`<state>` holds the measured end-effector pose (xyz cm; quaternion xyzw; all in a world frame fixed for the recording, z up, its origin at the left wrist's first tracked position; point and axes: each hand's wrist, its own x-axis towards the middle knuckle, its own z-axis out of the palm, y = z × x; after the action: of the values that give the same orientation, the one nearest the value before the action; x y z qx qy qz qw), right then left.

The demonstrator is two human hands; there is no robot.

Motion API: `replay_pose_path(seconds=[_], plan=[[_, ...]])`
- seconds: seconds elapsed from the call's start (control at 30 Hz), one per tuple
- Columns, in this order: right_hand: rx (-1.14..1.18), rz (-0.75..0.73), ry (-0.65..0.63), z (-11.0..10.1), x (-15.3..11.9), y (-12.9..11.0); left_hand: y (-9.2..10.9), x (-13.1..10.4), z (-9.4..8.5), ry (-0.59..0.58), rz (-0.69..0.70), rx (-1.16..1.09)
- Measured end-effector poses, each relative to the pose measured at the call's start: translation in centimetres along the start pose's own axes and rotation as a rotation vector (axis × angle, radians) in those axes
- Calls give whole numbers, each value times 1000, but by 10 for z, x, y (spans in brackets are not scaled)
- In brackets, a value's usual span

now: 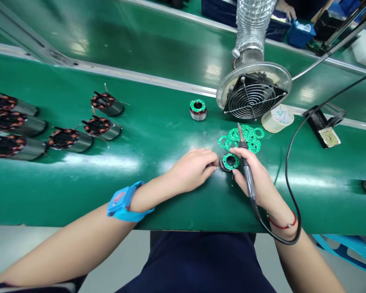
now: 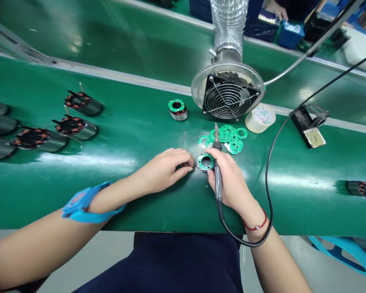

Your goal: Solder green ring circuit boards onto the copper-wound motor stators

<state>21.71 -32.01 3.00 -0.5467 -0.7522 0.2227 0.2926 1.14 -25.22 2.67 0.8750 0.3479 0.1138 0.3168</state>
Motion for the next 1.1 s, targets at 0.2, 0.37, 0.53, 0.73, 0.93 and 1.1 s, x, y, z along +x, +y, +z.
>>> replay_pose_path(seconds=[0.2,0.37,0.53,0.73,0.93,1.1], plan=[[-262,8,180,24,-3,-9,1,5,-9,149,-52,-405],[-179,-210,224,25,-7,-15,5,10,-2,75,-213,-677],[-228,-220,232,23,-9,-19,2,11,-7,-12,-317,-918],[-193,-281,210,25,-9,-19,1,12,-7,-28,-350,-1002],[-223,-238,225,23,-9,-20,-1,11,-9,-60,-386,-1030],[-59,-190,334,22,-13,-16,0,11,-5,2,-382,-927]])
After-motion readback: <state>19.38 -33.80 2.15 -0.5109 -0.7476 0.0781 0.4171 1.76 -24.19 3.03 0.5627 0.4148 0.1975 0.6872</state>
